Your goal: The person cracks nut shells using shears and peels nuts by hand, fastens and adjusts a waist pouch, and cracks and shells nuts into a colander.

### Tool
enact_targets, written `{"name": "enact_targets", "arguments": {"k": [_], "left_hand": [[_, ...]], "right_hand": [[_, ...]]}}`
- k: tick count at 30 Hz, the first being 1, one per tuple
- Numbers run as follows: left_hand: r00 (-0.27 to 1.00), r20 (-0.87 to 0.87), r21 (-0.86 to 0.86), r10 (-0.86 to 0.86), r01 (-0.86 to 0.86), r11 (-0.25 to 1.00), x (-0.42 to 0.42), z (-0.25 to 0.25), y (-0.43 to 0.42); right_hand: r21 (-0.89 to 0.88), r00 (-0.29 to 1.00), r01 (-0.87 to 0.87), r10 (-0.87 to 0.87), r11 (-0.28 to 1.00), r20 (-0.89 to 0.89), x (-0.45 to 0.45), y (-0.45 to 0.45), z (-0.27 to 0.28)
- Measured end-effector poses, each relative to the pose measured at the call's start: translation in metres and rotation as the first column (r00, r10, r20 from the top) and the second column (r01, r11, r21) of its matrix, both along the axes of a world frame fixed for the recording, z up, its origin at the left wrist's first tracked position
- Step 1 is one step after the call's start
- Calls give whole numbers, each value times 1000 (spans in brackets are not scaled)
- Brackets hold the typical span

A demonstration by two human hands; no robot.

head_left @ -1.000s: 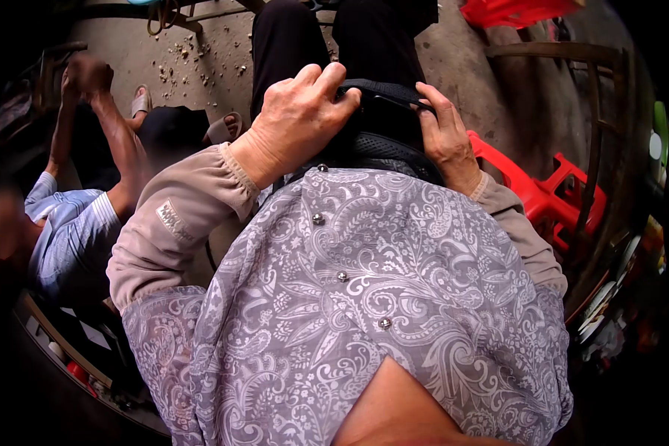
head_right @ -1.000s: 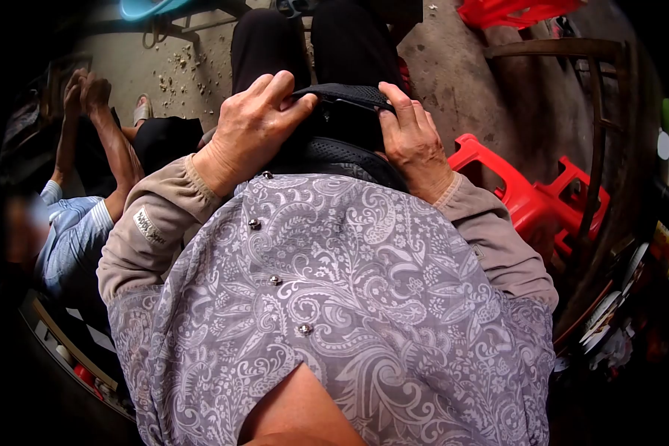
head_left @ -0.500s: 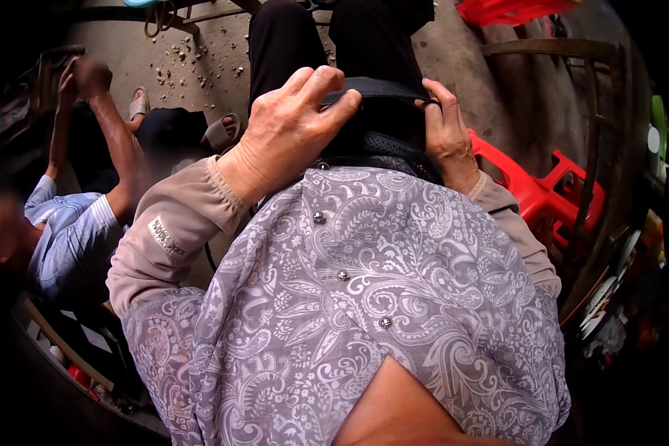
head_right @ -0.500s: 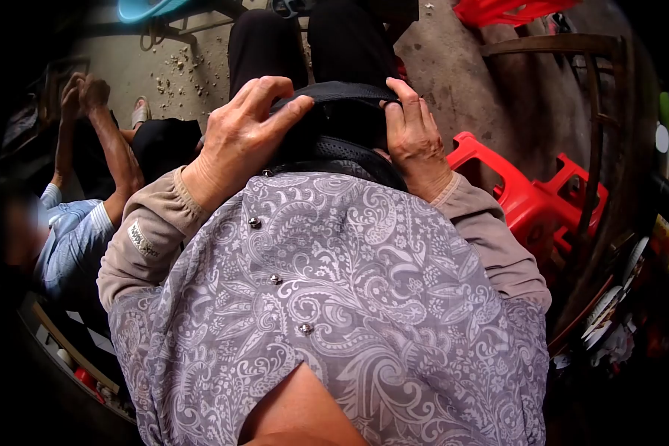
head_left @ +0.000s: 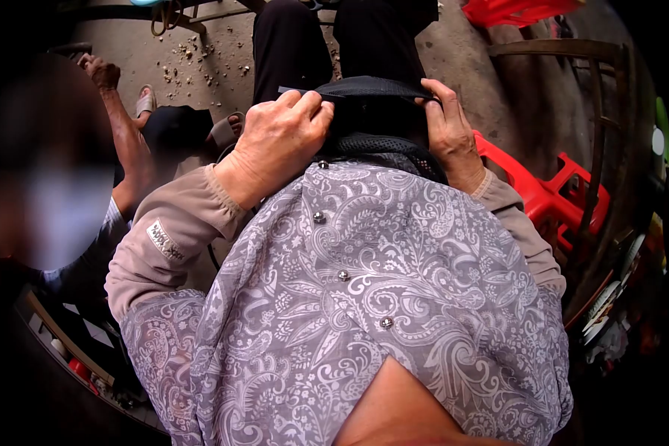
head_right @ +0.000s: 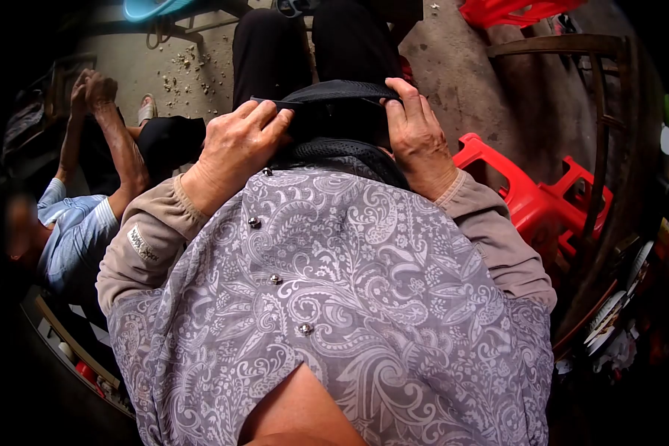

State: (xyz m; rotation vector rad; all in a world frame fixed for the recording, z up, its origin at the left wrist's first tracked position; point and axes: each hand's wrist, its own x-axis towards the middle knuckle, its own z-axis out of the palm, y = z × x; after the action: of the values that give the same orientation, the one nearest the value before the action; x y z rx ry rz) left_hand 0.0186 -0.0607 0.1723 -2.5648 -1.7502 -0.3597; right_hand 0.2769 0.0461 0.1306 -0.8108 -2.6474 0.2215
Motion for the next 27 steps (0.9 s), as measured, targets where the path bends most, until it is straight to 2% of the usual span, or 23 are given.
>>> {"name": "enact_targets", "arguments": {"k": [6,15,21,24,27], "left_hand": [[996,-87,19,19,-17,1000,12,-14,6],[992,-101,114,71,-59,992,11,-23,4],[974,-216,34,66,-60,998,10,-18,-6],[986,-164,44,27,-20,999,8,-11,-14],[995,76,96,-67,60,994,1,-1,-21]], "right_hand": [[-61,999,-21,22,998,28,0,1,4],[-190,997,-29,43,981,66,2,-4,20],[-260,998,-57,66,964,25,7,-3,27],[-292,998,-64,64,954,-10,7,-4,32],[-323,997,-80,75,943,-28,9,-5,35]]}}
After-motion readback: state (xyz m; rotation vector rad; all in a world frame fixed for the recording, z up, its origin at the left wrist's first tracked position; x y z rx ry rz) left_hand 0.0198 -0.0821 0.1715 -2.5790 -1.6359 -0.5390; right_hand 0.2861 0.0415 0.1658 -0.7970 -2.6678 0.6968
